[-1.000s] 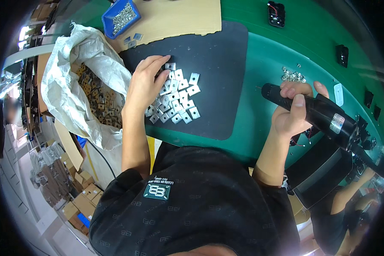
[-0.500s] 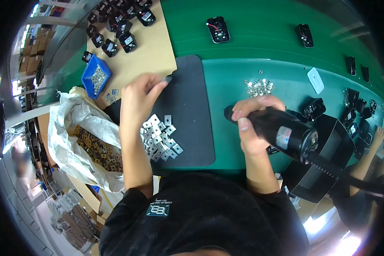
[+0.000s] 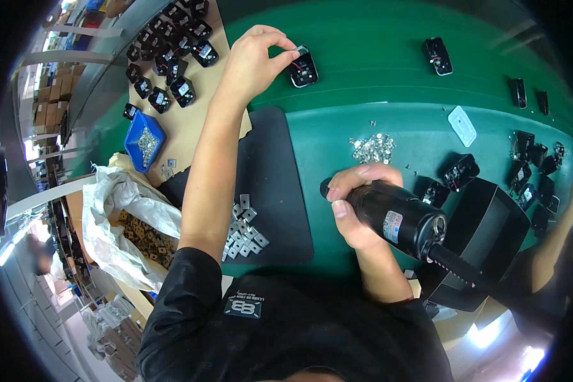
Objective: The person is assembling electronic components by attaching square metal plates to plastic housings using an electric screwdriver.
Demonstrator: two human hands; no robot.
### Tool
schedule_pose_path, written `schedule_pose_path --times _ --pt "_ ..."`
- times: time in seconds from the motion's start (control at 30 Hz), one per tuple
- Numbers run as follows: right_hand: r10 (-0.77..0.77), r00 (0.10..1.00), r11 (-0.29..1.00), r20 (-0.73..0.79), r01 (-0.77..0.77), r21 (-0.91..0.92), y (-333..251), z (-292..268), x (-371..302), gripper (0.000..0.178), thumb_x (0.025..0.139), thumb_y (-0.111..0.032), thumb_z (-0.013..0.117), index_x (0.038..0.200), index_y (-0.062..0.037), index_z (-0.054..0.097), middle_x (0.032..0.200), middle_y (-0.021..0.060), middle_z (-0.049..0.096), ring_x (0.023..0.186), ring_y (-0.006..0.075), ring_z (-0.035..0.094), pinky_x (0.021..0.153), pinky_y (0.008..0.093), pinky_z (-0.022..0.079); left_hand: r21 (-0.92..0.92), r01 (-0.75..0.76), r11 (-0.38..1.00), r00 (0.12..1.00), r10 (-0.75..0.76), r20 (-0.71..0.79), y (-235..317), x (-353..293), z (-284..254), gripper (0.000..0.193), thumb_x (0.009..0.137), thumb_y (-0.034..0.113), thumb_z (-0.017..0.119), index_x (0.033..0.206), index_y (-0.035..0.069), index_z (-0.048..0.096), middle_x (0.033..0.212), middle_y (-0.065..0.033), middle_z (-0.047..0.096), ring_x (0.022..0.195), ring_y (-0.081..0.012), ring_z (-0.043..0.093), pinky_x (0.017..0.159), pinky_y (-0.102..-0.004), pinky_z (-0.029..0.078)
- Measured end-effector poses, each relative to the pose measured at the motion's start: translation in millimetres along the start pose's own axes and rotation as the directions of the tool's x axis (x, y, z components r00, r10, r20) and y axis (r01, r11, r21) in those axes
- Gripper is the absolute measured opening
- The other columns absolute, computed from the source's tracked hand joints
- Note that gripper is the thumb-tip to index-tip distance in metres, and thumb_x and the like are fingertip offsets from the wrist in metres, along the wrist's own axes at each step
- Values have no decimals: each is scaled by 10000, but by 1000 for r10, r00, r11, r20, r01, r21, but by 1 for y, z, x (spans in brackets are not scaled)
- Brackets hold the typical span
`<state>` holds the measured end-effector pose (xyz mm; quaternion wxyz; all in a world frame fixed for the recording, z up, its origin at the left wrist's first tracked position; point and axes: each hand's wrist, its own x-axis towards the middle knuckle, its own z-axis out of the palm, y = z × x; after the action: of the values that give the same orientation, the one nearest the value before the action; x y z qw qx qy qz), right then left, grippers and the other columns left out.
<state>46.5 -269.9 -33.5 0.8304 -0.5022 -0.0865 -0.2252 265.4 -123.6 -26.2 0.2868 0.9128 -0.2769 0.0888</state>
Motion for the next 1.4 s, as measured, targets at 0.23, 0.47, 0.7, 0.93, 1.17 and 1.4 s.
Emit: schedule_pose_path --times 0.23,0.47,0.7,0.93,1.17,1.4 --pt "-8 999 1000 39 7 9 -2 0 1 477 780 29 635 1171 -70 380 764 72 559 696 180 568 689 336 502 25 61 998 998 -62 25 -5 -16 5 151 738 206 726 826 85 715 983 -86 648 928 -273 610 780 -366 487" --pt "-10 999 1000 48 10 3 -2 -4 1 478 777 31 632 1170 -73 381 773 70 557 700 179 567 692 339 501 79 123 989 991 -127 51 -4 -16 11 174 741 231 719 838 88 702 917 -86 674 855 -295 635 751 -374 492" --pt "-13 998 1000 56 13 -6 -1 -1 -1 477 776 10 638 1170 -70 382 764 74 557 691 181 563 689 345 496 -19 229 973 973 -230 -13 -14 -15 20 226 742 203 718 935 96 675 861 -93 683 794 -316 638 771 -447 449" --pt "-83 991 991 -104 72 -113 -11 6 2 427 803 -182 636 1162 -91 422 684 25 481 595 155 461 624 338 403 -39 37 999 999 -38 -32 27 -61 -43 199 757 123 658 947 65 648 892 -123 663 851 -333 614 770 -416 466" --pt "-390 872 885 -295 267 -382 -14 7 52 414 854 -21 530 1238 -24 376 739 80 539 692 186 508 754 432 441 -89 153 984 971 -133 199 47 -159 -80 180 760 74 640 939 59 635 893 -115 642 832 -331 607 766 -414 468" --pt "-411 848 834 -335 201 -514 5 3 78 433 834 49 574 1222 53 380 755 102 589 720 171 568 759 325 476 -195 407 892 894 -345 286 41 -189 -76 283 795 63 624 1078 67 620 1044 -131 617 860 -342 615 750 -392 504"
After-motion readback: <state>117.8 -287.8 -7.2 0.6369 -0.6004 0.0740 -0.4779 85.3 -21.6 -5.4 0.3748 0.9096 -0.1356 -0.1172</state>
